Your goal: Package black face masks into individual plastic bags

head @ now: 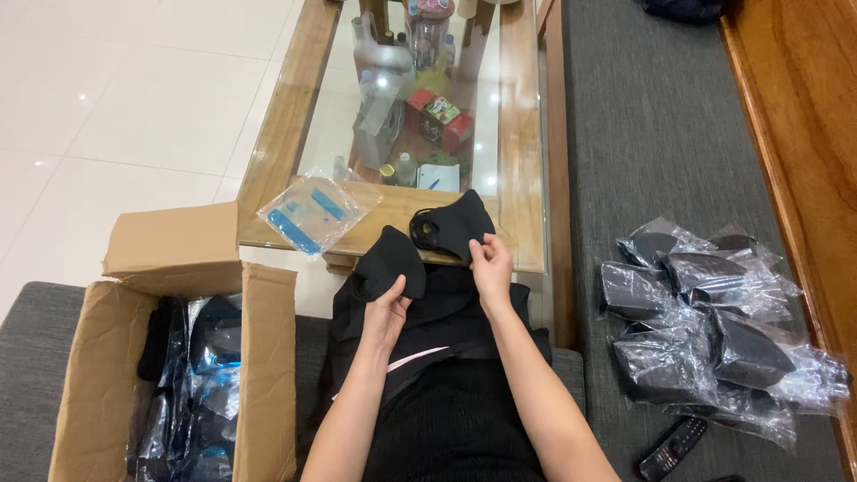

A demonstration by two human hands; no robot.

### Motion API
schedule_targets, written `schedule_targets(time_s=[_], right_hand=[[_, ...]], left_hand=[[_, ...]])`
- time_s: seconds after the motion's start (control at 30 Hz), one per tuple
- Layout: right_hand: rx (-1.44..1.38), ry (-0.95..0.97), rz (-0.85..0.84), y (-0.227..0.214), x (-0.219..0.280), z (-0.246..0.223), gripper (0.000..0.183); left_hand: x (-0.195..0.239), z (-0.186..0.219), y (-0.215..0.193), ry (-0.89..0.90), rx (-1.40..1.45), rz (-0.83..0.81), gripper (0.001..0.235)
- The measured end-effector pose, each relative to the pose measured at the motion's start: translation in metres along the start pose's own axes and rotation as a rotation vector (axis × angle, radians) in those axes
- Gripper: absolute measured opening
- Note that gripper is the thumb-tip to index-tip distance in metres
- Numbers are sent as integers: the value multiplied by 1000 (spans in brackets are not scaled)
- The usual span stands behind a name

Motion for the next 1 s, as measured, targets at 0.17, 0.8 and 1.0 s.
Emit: schedule_targets(time_s=[0.17, 0.8, 1.0], right_hand=[[243, 107, 14, -7, -4, -8, 39], [691, 1, -156, 6, 9, -48, 49], [661, -20, -144, 4, 8, -47, 50]], left_hand=[[3, 1, 5, -4, -40, -24, 41], [27, 17, 36, -1, -107, -69, 52], [37, 23, 45, -6, -135, -62, 49]])
Point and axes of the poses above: each hand's wrist, its own x-axis away from the middle knuckle, its own y-axis out of the palm, z = x × y, the point moved 9 cm from there along -x, towards the middle knuckle, and after that the axes turned 4 degrees about -x, right-handed, at the moved point
